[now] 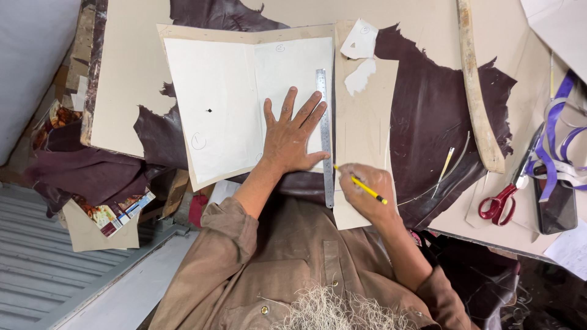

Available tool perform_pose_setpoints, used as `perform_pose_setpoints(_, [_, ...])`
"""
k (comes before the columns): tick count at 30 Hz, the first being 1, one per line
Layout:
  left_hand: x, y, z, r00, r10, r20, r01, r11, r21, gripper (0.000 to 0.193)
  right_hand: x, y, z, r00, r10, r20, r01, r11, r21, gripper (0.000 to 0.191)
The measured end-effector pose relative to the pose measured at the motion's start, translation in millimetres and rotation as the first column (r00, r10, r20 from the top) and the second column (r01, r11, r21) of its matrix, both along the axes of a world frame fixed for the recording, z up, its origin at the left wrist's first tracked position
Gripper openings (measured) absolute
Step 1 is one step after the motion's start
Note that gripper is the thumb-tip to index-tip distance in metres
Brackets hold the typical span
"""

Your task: The person folds a yellow printed paper sheet and sets it aside, then lays a white paper template over leather on the workbench. They hold a steel ruler against the template and draw straight guide lines with a yellow pencil, repositioning the ruler to mark several lines, then pick up the yellow paper again.

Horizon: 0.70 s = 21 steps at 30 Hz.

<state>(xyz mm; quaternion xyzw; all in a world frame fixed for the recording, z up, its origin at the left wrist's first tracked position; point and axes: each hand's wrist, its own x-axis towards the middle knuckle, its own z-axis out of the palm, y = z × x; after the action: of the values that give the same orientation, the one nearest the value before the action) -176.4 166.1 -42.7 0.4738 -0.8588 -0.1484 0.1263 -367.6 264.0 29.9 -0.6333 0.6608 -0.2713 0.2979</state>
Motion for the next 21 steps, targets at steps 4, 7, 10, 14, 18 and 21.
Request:
perform_pose_setpoints(4, [1,1,-1,0.999,-0.014,-0.033,0.013,0.999,-0.029,0.117,2,1,-3,0.999,0.003,0.045,0.001,0.996,-0.089,0.017])
perform_pose_setpoints(7, [0,0,2,1.000,-0.004,-0.031,0.003,1.000,-0.015,0.116,3,0,-4,0.997,-0.002,0.076,0.012,0.991,-0.131,0.016])
perform_pose_setpoints(10, [-1,-2,3,1.000,0.002,0.012,-0.002,1.000,-0.001,0.118,0,10,3,0.999,-0.030,0.033,0.027,0.997,0.067,0.016])
perform_pose_setpoints(14, [0,-2,2,1.000,-0.011,-0.005,0.011,1.000,-0.018,0.117,-7,20,10,0.988,-0.112,0.102,0.104,0.991,0.080,0.018])
perform_pose_setpoints(18, [3,0,-1,1.000,-0.002,-0.006,0.002,1.000,-0.027,0.117,-18,21,5,0.946,-0.231,0.228,0.256,0.963,-0.083,0.024])
perform_pose_setpoints(21, [2,-2,-1,1.000,-0.002,-0.004,0.002,1.000,-0.023,0.117,-26,30,-3,0.948,-0.223,0.226,0.249,0.964,-0.095,0.028])
